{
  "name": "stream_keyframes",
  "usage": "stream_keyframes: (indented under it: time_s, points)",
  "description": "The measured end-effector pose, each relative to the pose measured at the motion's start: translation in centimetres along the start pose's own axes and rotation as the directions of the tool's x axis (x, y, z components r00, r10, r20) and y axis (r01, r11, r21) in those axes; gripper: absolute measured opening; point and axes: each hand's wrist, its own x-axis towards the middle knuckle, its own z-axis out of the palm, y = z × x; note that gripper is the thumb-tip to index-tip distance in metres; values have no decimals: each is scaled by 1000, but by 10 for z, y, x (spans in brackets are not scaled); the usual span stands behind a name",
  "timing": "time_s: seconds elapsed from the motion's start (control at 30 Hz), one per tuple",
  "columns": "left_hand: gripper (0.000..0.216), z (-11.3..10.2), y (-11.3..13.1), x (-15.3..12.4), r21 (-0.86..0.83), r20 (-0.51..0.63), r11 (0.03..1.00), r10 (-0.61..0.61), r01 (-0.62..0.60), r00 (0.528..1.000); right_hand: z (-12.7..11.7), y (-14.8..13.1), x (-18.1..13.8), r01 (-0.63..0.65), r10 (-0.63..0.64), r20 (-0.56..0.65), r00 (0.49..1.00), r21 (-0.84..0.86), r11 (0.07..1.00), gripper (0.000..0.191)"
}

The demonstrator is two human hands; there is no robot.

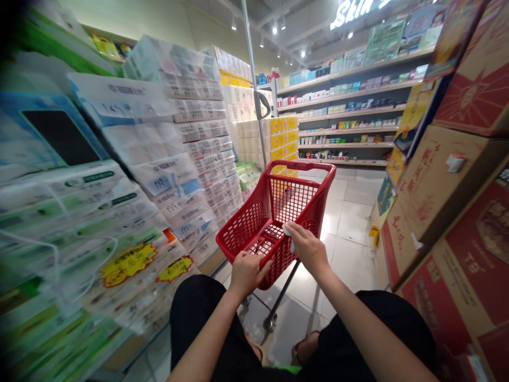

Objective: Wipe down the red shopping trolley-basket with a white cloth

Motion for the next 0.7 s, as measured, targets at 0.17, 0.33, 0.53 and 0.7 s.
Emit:
stream_keyframes:
  time_s: [0.17, 0.33, 0.53, 0.7]
  points:
    - [28, 4, -3, -1, 26, 6, 1000, 4, -4, 1000, 4, -55, -35, 226, -232, 15, 973, 167, 960, 59]
    - [29, 0, -4, -3, 17, 9, 1000, 18, -18, 1000, 1, -36, -26, 326, -331, 79, 940, 69, 943, 55]
    - [29, -8, -8, -7, -32, 35, 999, 37, -36, 999, -5, 27, 15, 145, -139, 70, 988, -98, 985, 45]
    - [32, -14, -20, -11, -23, 79, 998, 61, -60, 995, -15, 51, 40, 39, -28, 68, 997, -160, 986, 36]
